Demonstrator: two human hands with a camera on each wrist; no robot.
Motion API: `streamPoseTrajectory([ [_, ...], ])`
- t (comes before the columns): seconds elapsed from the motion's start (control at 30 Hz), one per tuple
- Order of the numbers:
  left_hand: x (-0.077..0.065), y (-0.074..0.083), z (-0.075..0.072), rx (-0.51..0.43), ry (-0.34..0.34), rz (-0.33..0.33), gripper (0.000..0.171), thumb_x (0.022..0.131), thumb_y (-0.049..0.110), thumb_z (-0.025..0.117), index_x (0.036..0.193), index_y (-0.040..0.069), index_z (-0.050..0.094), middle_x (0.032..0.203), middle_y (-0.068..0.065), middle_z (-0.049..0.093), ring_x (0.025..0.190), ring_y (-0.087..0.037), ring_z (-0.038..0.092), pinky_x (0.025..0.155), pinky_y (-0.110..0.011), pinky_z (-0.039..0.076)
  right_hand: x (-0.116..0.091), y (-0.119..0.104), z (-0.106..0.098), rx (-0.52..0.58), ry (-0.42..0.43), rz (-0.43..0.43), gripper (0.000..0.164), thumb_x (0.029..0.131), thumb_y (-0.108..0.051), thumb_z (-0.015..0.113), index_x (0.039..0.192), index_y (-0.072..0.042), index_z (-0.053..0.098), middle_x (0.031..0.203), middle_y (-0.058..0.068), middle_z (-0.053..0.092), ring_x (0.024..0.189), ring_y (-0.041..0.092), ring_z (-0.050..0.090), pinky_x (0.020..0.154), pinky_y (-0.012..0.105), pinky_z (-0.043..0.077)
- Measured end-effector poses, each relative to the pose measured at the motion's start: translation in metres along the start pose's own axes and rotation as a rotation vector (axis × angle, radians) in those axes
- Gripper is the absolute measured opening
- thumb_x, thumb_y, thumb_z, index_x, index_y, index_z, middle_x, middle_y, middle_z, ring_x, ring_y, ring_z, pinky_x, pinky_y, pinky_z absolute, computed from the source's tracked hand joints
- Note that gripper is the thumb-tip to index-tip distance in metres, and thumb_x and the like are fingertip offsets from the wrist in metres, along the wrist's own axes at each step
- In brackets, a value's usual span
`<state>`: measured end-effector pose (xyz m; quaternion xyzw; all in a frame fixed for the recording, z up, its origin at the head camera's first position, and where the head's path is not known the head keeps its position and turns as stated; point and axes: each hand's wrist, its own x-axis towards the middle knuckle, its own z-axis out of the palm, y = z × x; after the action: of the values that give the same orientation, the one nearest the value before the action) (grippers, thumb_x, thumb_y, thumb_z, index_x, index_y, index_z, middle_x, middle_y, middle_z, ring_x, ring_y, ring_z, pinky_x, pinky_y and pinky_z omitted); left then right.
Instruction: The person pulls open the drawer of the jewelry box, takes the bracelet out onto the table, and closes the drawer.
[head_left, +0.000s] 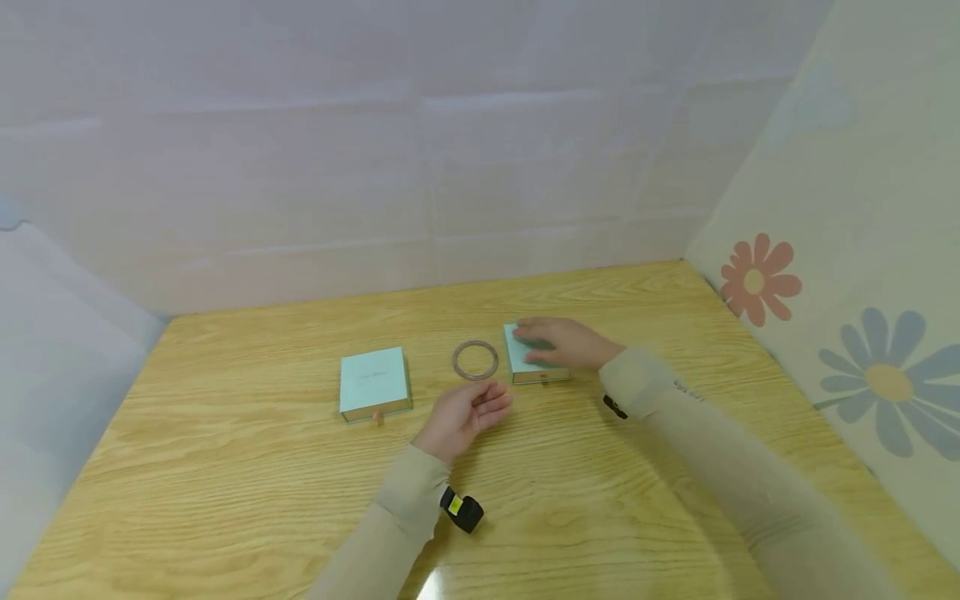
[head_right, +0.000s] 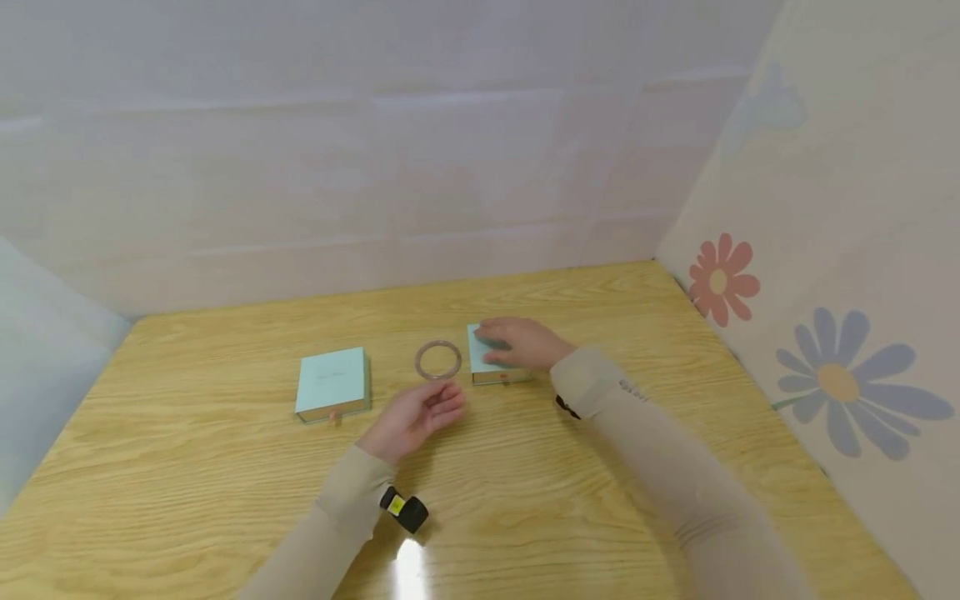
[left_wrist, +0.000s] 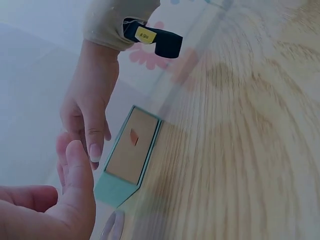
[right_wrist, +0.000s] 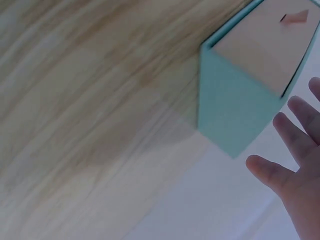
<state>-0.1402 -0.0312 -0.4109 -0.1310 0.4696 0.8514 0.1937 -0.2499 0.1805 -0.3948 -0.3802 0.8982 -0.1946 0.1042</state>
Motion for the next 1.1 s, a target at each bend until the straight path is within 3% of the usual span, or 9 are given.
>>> streamPoseTrajectory([
  [0.47, -0.029, 0.015, -0.041, 0.069, 0.067, 0.072, 0.032, 0.105, 0.005, 0.037, 0.128, -0.017, 0.042, 0.093, -0.007, 0.061, 0.084, -0.014, 0.065, 0.092, -0.037, 0.052, 0.021, -0.029, 0.012, 0.045, 0.052, -0.092, 0.054, 0.098, -0.025, 0.060, 0.143, 0.000, 0.044, 0.149, 0.020, 0.038, 0.139, 0.036, 0.032, 0.113, 0.051, 0.027],
  [0.73, -0.031, 0.016, -0.052, 0.040, 0.128, 0.089, 0.029, 0.104, 0.003, 0.039, 0.124, -0.018, 0.045, 0.090, -0.008, 0.063, 0.082, -0.015, 0.067, 0.087, -0.034, 0.055, 0.029, -0.035, 0.020, 0.023, 0.050, -0.121, 0.052, 0.100, -0.029, 0.057, 0.143, -0.002, 0.046, 0.149, 0.019, 0.039, 0.137, 0.036, 0.035, 0.111, 0.052, 0.031],
  [0.97, -0.034, 0.022, -0.059, 0.035, 0.141, 0.086, 0.026, 0.105, 0.005, 0.037, 0.120, -0.014, 0.047, 0.087, -0.004, 0.063, 0.080, -0.013, 0.067, 0.080, -0.028, 0.056, 0.034, -0.040, 0.024, 0.014, 0.057, -0.131, 0.052, 0.099, -0.029, 0.058, 0.142, -0.002, 0.047, 0.148, 0.020, 0.040, 0.137, 0.035, 0.036, 0.111, 0.050, 0.032],
  [1.1, -0.038, 0.027, -0.064, 0.038, 0.146, 0.091, 0.027, 0.105, 0.005, 0.037, 0.123, -0.014, 0.045, 0.087, -0.004, 0.063, 0.082, -0.013, 0.067, 0.083, -0.029, 0.056, 0.036, -0.044, 0.025, 0.026, 0.064, -0.138, 0.051, 0.098, -0.026, 0.060, 0.141, -0.002, 0.048, 0.148, 0.019, 0.040, 0.137, 0.034, 0.037, 0.111, 0.048, 0.032],
])
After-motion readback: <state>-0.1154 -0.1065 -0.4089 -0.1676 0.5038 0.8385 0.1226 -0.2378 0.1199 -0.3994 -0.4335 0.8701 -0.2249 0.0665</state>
